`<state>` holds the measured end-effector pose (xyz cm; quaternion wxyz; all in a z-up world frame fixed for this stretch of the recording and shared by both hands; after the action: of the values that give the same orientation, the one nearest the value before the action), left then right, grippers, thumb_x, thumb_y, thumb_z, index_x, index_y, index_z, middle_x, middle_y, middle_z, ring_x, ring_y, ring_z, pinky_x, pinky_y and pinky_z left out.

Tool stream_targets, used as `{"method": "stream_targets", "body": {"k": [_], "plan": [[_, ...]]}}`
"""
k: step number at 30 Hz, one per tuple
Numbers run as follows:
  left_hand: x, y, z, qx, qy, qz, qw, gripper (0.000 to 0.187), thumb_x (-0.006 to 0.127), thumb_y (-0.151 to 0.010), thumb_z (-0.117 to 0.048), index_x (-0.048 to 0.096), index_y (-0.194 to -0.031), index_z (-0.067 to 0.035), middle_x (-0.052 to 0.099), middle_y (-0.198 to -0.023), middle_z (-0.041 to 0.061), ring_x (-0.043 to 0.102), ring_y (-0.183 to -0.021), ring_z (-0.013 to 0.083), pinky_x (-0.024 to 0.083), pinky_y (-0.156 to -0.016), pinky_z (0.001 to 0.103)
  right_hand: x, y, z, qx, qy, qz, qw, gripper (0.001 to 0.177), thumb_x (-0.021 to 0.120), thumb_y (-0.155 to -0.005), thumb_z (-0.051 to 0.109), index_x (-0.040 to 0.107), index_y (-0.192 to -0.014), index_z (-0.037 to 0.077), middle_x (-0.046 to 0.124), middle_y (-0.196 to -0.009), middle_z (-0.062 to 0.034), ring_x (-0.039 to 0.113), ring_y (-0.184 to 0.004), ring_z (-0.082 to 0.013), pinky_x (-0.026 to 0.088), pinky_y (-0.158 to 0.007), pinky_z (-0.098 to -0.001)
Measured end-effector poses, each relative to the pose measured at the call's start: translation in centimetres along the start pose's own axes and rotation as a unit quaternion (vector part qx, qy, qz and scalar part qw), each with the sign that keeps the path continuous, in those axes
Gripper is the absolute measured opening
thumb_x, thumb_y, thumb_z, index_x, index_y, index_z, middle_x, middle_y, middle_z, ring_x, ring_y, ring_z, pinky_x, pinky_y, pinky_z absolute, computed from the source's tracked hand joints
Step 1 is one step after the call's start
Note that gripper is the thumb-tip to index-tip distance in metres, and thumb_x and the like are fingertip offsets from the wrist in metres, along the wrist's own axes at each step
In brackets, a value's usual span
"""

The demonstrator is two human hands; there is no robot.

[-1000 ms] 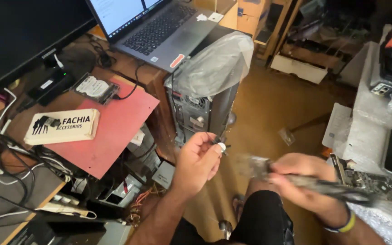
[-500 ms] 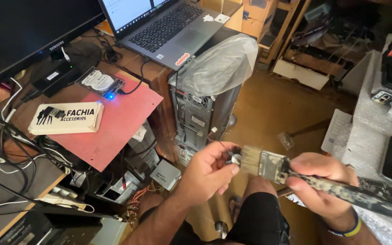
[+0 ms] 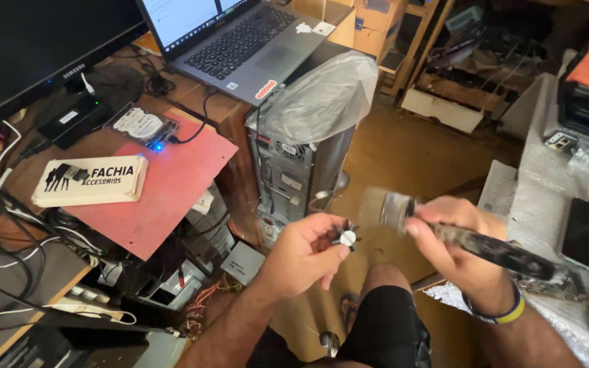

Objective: Cleaning a computer fan with a brush and using a computer to troubleshoot

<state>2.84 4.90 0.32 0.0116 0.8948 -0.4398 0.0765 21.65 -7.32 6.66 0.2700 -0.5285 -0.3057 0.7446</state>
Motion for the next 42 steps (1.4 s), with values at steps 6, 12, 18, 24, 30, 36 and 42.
{"method": "stream_targets", "body": {"k": [6,12,18,24,30,36,42], "plan": [[0.6,0.2,-0.9,-0.012,-0.07,-0.013,0.997,0.027,0.065,-0.089,-0.006,0.071,-0.116,-0.002,0.063,-0.057,0.002,0.053,-0.036,0.0089,0.04,-0.034,0.023,1.0,-0.3,2.2,-0.124,-0.251,0.011,0.96,0.013,0.068,-0.096,0.016,0.058,-0.104,0.011,0.063,-0.066,0.0038,0.058,-0.044,-0.0015,0.047,-0.034,-0.0153],[0.7,-0.4,0.4,-0.076,-0.053,-0.04,0.995,0.021,0.064,-0.089,-0.005,0.072,-0.108,-0.005,0.072,-0.078,0.0,0.05,-0.045,0.0055,0.036,-0.031,0.026,-1.1,-0.6,3.6,-0.121,-0.277,0.018,0.953,0.024,0.075,-0.086,0.014,0.063,-0.106,0.007,0.071,-0.088,-0.0176,0.072,-0.062,-0.0234,0.056,-0.053,-0.0278],[0.3,-0.9,1.8,-0.115,-0.056,-0.037,0.991,0.016,0.065,-0.091,-0.007,0.069,-0.107,-0.007,0.058,-0.059,0.0,0.039,-0.038,0.0061,0.028,-0.033,0.026,-0.2,-2.0,2.6,-0.109,-0.205,0.032,0.972,0.01,0.065,-0.093,0.016,0.064,-0.089,0.006,0.07,-0.078,-0.0048,0.071,-0.063,-0.0172,0.062,-0.059,-0.0291],[0.0,-1.1,1.6,-0.085,-0.045,-0.011,0.995,0.022,0.06,-0.092,-0.006,0.071,-0.111,-0.007,0.052,-0.054,0.0,0.045,-0.04,0.0071,0.032,-0.031,0.026,0.1,-2.8,4.0,-0.123,-0.259,0.137,0.948,0.019,0.066,-0.091,0.019,0.06,-0.074,0.013,0.069,-0.064,0.0013,0.068,-0.05,-0.0109,0.057,-0.045,-0.0218],[0.0,-0.9,0.7,-0.085,-0.026,-0.026,0.996,0.026,0.063,-0.089,-0.003,0.07,-0.114,-0.003,0.057,-0.054,0.005,0.047,-0.039,0.0092,0.034,-0.032,0.025,-0.4,-2.7,4.0,-0.129,-0.271,0.135,0.944,0.013,0.07,-0.089,0.02,0.067,-0.09,0.008,0.072,-0.077,-0.007,0.072,-0.062,-0.0216,0.058,-0.056,-0.0318],[0.6,-0.5,-0.3,-0.056,-0.013,0.022,0.998,0.029,0.059,-0.089,-0.003,0.07,-0.116,-0.001,0.054,-0.052,0.006,0.045,-0.036,0.0097,0.034,-0.034,0.023,-0.8,-1.6,3.1,-0.101,-0.318,0.067,0.94,0.017,0.072,-0.088,0.013,0.069,-0.103,0.007,0.077,-0.086,-0.008,0.077,-0.07,-0.0225,0.064,-0.065,-0.031],[-0.2,-0.7,-0.1,-0.06,-0.054,-0.009,0.997,0.025,0.063,-0.092,-0.009,0.067,-0.115,0.0,0.054,-0.051,0.007,0.044,-0.037,0.0104,0.033,-0.036,0.024,-1.4,-2.1,1.9,-0.093,-0.308,0.027,0.946,0.007,0.065,-0.09,0.011,0.062,-0.091,0.005,0.07,-0.078,-0.0066,0.069,-0.059,-0.0164,0.06,-0.055,-0.0272]]}}
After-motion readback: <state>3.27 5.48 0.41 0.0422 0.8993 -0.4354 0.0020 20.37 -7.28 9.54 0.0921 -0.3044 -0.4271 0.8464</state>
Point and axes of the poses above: each hand's wrist, its own y-axis away from the middle knuckle, its own x-axis out of the palm, z = x × y, the point moved 6 cm from there along -y, towards the middle knuckle
